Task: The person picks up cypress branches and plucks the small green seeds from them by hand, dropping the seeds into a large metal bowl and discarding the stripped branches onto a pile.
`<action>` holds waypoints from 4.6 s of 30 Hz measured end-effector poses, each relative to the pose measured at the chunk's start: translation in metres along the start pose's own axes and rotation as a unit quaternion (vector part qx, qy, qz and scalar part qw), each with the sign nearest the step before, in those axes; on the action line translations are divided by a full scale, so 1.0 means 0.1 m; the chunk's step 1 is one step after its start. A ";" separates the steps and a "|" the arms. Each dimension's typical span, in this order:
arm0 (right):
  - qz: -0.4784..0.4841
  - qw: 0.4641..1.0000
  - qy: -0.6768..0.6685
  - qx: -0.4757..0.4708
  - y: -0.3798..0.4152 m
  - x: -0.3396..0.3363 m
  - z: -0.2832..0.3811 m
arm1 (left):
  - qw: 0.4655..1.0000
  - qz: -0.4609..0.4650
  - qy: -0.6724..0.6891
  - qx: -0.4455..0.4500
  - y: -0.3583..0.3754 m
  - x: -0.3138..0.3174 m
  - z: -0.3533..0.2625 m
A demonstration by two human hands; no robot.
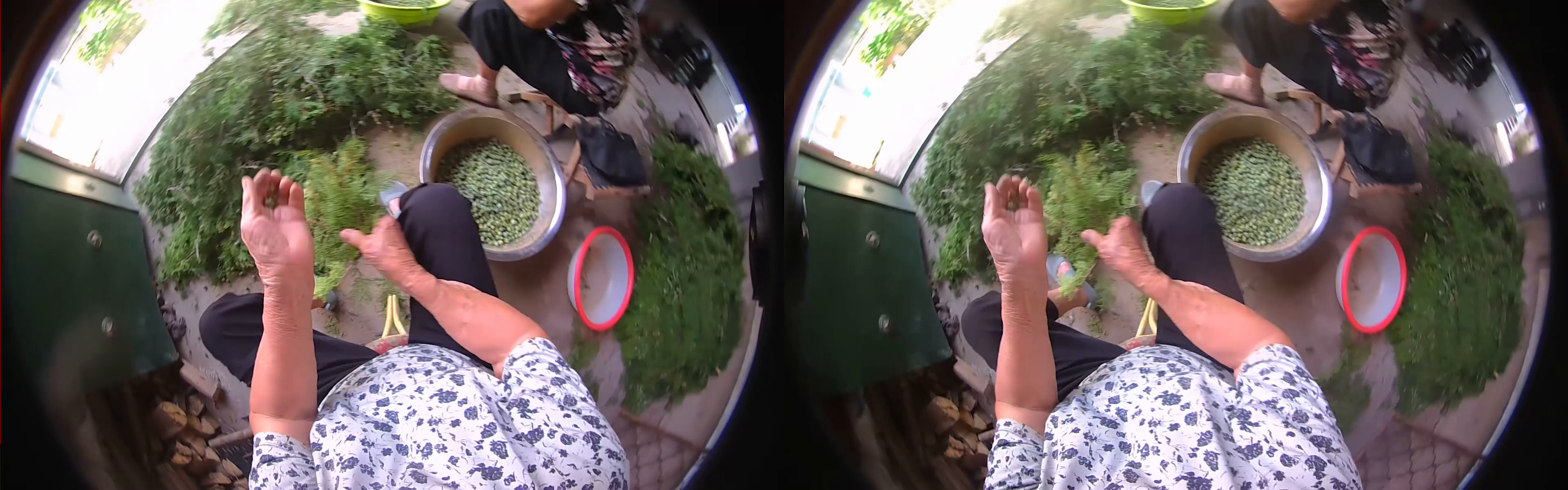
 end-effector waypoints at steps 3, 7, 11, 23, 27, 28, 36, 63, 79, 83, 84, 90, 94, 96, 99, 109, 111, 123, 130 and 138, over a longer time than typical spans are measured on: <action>0.005 1.000 -0.019 -0.007 -0.07 0.14 -0.22 | 0.986 0.155 -0.039 -0.043 0.20 0.97 0.30; -0.054 0.978 0.001 -0.200 -0.06 0.15 -0.21 | 0.927 0.289 -0.235 -0.046 0.55 1.66 0.56; -0.023 0.996 0.011 -0.090 -0.05 -0.04 0.07 | 0.916 0.265 -0.260 0.154 0.53 1.53 0.10; 0.026 0.980 -0.152 -0.126 0.01 -0.04 0.27 | 0.953 -0.062 -0.297 -0.003 -0.32 -0.69 -0.26; 0.028 0.980 -0.111 -0.165 0.10 -0.02 0.46 | 0.973 -0.015 -0.228 -0.039 -0.25 -0.46 -0.23; 0.044 0.981 -0.073 -0.174 0.11 0.02 0.44 | 0.978 -0.009 -0.204 -0.035 -0.27 -0.42 -0.24; 0.069 0.935 0.045 -0.345 0.22 0.25 0.80 | 0.985 0.003 -0.137 -0.108 -0.69 -0.46 -0.06; 0.099 0.831 0.368 -0.405 0.01 0.68 0.97 | 0.958 0.215 0.161 -0.104 -1.50 -0.38 -0.39; 0.135 0.953 0.062 -0.266 -1.07 0.92 1.16 | 0.935 0.219 0.261 -0.104 -1.50 -0.09 -0.45; 0.071 0.977 0.010 -0.202 -1.13 0.84 1.10 | 0.902 0.265 0.309 -0.140 -1.51 0.02 -0.42; 0.062 0.982 0.003 -0.178 -1.13 0.86 1.08 | 0.899 0.271 0.317 -0.133 -1.53 0.04 -0.43; -0.011 0.974 0.006 -0.225 -1.12 0.86 1.12 | 0.905 0.260 0.323 -0.095 -1.55 0.13 -0.46; -0.011 0.974 -0.183 -0.130 -1.35 0.66 0.94 | 0.904 0.271 0.319 -0.089 -1.56 0.14 -0.50; 0.014 0.946 -0.316 -0.074 -1.45 0.57 0.83 | 0.902 0.269 0.328 -0.088 -1.58 0.11 -0.51; 0.081 0.961 -0.265 -0.009 -1.46 0.59 0.76 | 0.902 0.270 0.326 -0.081 -1.61 0.09 -0.55; 0.204 0.971 -0.082 -0.089 -1.17 0.88 0.95 | 0.914 0.272 0.302 -0.014 -1.68 -0.03 -0.70; 0.184 0.943 -0.016 -0.276 -1.10 0.90 1.18 | 0.912 0.294 0.285 -0.013 -1.66 0.01 -0.71; 0.165 0.977 -0.045 -0.126 -0.94 1.07 0.85 | 0.879 0.366 0.304 0.020 -1.57 0.09 -0.84; 0.079 0.932 -0.346 0.071 -1.24 0.80 0.56 | 0.867 0.377 0.324 0.027 -1.55 0.06 -0.94; 0.141 0.873 -0.439 0.157 -1.33 0.83 0.46 | 0.851 0.409 0.330 -0.004 -1.49 0.15 -0.96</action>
Point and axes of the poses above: each hand's wrist, its own y-axis away from the middle knuckle, its own x-axis out of the palm, z = x × y, the point moved 10 cm from there along -y, towards the middle knuckle, and after that the axes turned 7 degrees about -y, right-handed, at the moved point
